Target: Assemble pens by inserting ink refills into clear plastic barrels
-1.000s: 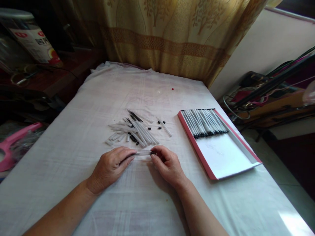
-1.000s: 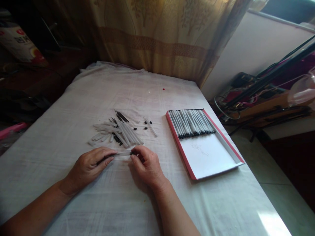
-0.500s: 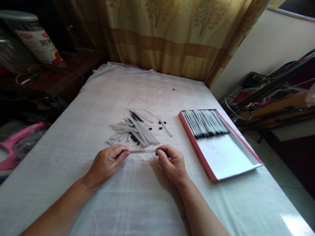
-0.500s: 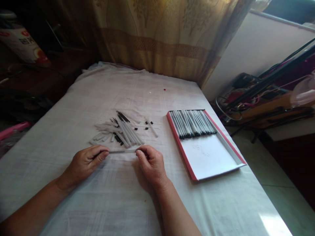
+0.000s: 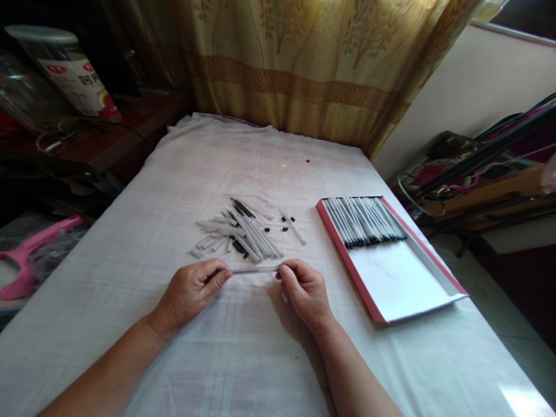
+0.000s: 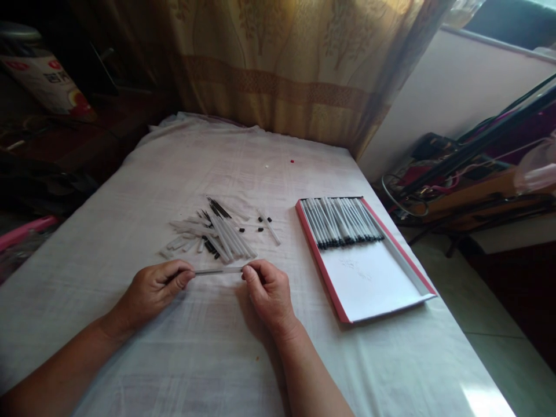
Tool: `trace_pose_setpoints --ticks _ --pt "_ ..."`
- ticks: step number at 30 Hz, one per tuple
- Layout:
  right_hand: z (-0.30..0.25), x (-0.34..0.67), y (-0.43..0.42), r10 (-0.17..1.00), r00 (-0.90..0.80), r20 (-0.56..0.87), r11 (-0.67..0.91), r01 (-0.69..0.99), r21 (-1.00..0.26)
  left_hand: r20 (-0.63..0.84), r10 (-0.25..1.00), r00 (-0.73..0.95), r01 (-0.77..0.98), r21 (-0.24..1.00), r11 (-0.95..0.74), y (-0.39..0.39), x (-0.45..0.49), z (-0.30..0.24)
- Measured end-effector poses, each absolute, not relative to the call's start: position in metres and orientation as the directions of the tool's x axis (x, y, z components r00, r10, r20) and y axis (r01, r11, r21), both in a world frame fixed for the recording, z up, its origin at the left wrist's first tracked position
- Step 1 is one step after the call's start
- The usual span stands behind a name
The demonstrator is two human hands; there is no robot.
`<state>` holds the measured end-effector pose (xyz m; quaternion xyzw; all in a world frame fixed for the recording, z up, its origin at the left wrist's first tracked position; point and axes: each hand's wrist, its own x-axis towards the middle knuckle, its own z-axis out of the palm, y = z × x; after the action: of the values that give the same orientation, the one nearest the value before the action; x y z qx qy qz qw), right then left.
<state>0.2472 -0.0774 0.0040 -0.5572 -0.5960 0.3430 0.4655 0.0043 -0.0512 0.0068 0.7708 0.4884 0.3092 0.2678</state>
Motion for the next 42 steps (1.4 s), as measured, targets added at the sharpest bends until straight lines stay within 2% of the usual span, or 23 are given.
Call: trace_pose_setpoints --ticks 4,10,17,23,31,36,42 --pt "0.0031 0.2468 -0.0768 0.981 0.064 0.182 0.150 0.340 -0.929 0.171 0.948 0.267 0.601 0.740 -0.303 -0.0515 0.0040 0.0034" --pt "0.0023 0.2468 -0.0773 0.981 0.093 0.170 0.134 0.306 -0.943 0.207 0.901 0.382 0.623 0.662 -0.416 -0.0511 0.0050 0.0087" --pt "0.0014 0.2462 -0.0766 0.989 0.079 0.128 0.097 0.318 -0.943 0.269 0.913 0.306 0.577 0.710 -0.403 -0.0516 0.0059 0.0018" --pt "0.0005 0.2470 -0.0756 0.997 0.054 0.061 0.041 0.326 -0.944 0.351 0.890 0.292 0.533 0.713 -0.456 -0.0534 0.0089 0.0011" --pt "0.0020 0.2502 -0.0768 0.998 -0.003 0.065 0.064 0.272 -0.960 0.321 0.903 0.284 0.540 0.725 -0.428 -0.0534 0.0097 0.0023" --pt "-0.0005 0.2498 -0.0762 0.992 0.026 0.121 0.104 0.347 -0.932 0.323 0.903 0.283 0.543 0.723 -0.428 -0.0528 0.0098 0.0011" --pt "-0.0039 0.2495 -0.0753 0.992 0.052 0.116 0.083 0.422 -0.903 0.324 0.899 0.294 0.552 0.710 -0.437 -0.0534 0.0087 0.0002"
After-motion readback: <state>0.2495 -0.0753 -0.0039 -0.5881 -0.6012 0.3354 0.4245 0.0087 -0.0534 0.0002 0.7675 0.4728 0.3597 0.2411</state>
